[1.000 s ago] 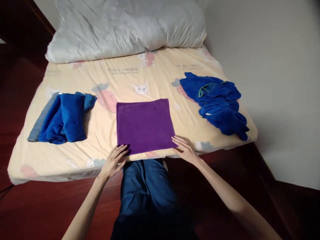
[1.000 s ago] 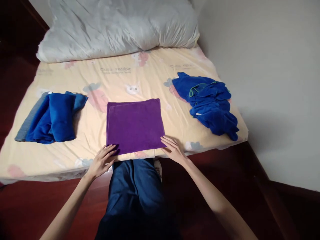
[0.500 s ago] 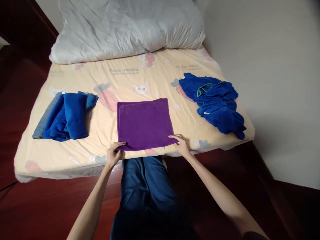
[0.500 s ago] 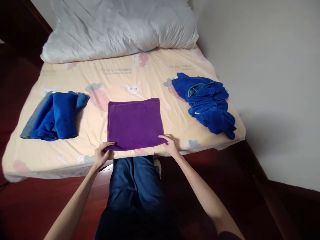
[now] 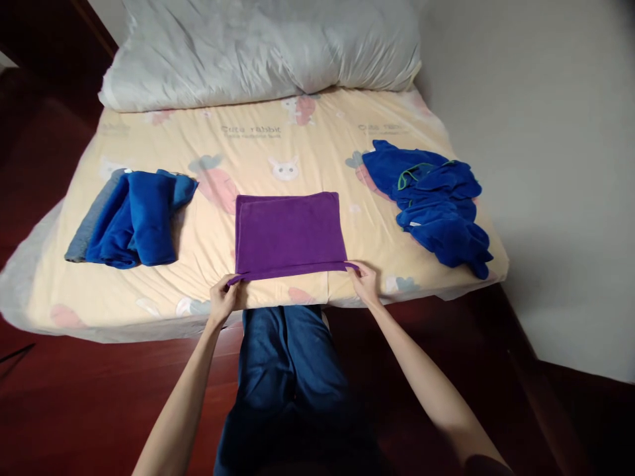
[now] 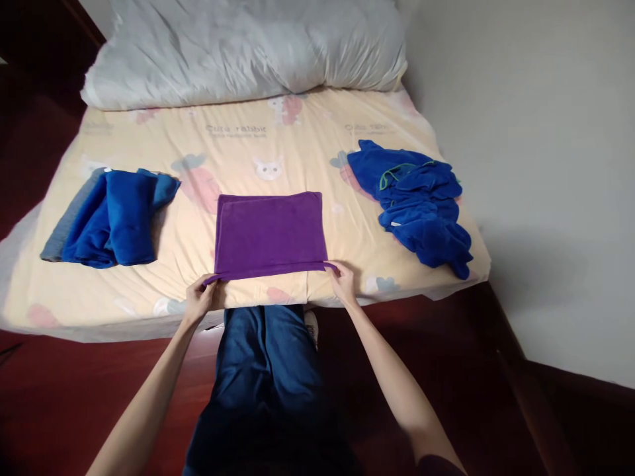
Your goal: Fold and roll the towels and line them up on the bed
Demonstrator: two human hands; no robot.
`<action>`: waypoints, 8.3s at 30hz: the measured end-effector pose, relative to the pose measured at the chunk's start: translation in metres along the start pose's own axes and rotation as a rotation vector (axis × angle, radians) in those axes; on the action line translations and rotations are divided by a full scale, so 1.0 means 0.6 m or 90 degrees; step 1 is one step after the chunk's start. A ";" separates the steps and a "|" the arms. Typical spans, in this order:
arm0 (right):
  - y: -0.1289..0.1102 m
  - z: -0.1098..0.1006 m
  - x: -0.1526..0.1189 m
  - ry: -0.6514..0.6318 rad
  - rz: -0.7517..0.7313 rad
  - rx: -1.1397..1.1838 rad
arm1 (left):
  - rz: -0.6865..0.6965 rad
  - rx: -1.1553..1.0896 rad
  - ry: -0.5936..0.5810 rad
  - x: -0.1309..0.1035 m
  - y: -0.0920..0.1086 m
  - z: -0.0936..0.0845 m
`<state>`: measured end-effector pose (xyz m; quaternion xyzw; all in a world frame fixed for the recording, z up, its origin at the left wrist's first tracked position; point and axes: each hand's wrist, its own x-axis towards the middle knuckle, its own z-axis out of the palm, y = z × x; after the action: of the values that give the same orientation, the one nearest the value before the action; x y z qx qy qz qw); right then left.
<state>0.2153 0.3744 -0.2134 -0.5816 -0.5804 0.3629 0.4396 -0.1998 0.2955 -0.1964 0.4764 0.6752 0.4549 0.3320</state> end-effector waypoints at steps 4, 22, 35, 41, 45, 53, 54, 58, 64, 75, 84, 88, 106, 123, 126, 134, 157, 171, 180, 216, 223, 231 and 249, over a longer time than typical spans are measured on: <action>-0.001 0.002 0.000 0.014 0.031 0.014 | -0.038 0.015 0.046 0.000 -0.003 0.002; -0.010 -0.003 -0.005 0.046 0.051 0.020 | -0.056 0.006 0.097 0.002 -0.001 0.003; -0.014 0.023 0.000 0.078 0.035 0.034 | -0.065 0.083 0.137 0.007 0.013 0.013; -0.017 0.031 -0.004 0.085 0.023 0.038 | -0.068 0.098 0.178 0.004 0.007 0.018; -0.016 0.035 -0.004 0.108 0.012 0.021 | -0.069 0.128 0.198 0.005 0.010 0.023; -0.016 0.039 0.001 0.175 0.012 -0.098 | -0.040 0.182 0.253 0.007 0.017 0.040; -0.017 0.040 0.001 0.185 0.011 -0.112 | -0.030 0.192 0.252 0.007 0.015 0.040; -0.023 0.043 -0.001 0.210 0.011 -0.115 | 0.004 0.228 0.232 0.013 0.004 0.036; -0.020 0.041 0.008 0.223 0.035 -0.082 | 0.049 0.263 0.225 0.017 -0.005 0.035; -0.056 0.014 -0.066 0.007 -0.324 -0.302 | 0.430 0.436 -0.142 -0.048 0.024 -0.003; -0.036 0.019 -0.022 -0.133 -0.376 -0.362 | 0.359 0.399 -0.150 0.008 0.011 0.014; -0.027 0.015 -0.006 -0.112 -0.327 -0.287 | 0.323 0.284 -0.062 0.010 -0.007 0.019; -0.009 0.020 0.006 0.021 -0.157 -0.150 | 0.198 0.209 0.080 0.016 -0.002 0.012; -0.007 0.035 0.002 0.159 -0.127 -0.206 | 0.047 0.091 0.151 0.021 -0.018 0.018; -0.012 0.037 0.003 0.171 -0.132 -0.210 | 0.010 0.028 0.183 0.019 -0.015 0.025; -0.021 0.040 0.006 0.192 -0.140 -0.231 | 0.030 0.007 0.209 0.015 -0.008 0.031; -0.031 0.046 0.003 0.291 -0.129 -0.202 | 0.042 0.138 0.296 0.005 -0.018 0.043; -0.022 0.041 -0.007 0.252 -0.229 -0.264 | 0.280 0.248 0.182 -0.001 -0.015 0.031; -0.039 0.020 -0.009 -0.063 -0.302 -0.357 | 0.326 0.309 -0.016 0.011 0.010 0.019; 0.000 0.041 0.001 0.139 -0.030 -0.086 | -0.030 0.062 0.232 0.016 -0.014 0.030; -0.005 0.048 0.000 0.178 -0.055 -0.082 | 0.003 0.094 0.242 0.013 -0.004 0.037; -0.005 0.052 -0.002 0.219 -0.041 -0.085 | 0.056 0.160 0.268 0.012 -0.015 0.043; -0.020 0.044 -0.006 0.180 -0.231 -0.224 | 0.268 0.255 0.105 0.012 -0.011 0.032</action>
<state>0.1864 0.3727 -0.2115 -0.5806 -0.6619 0.0876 0.4660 -0.1877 0.3071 -0.2098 0.6234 0.6627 0.4085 0.0736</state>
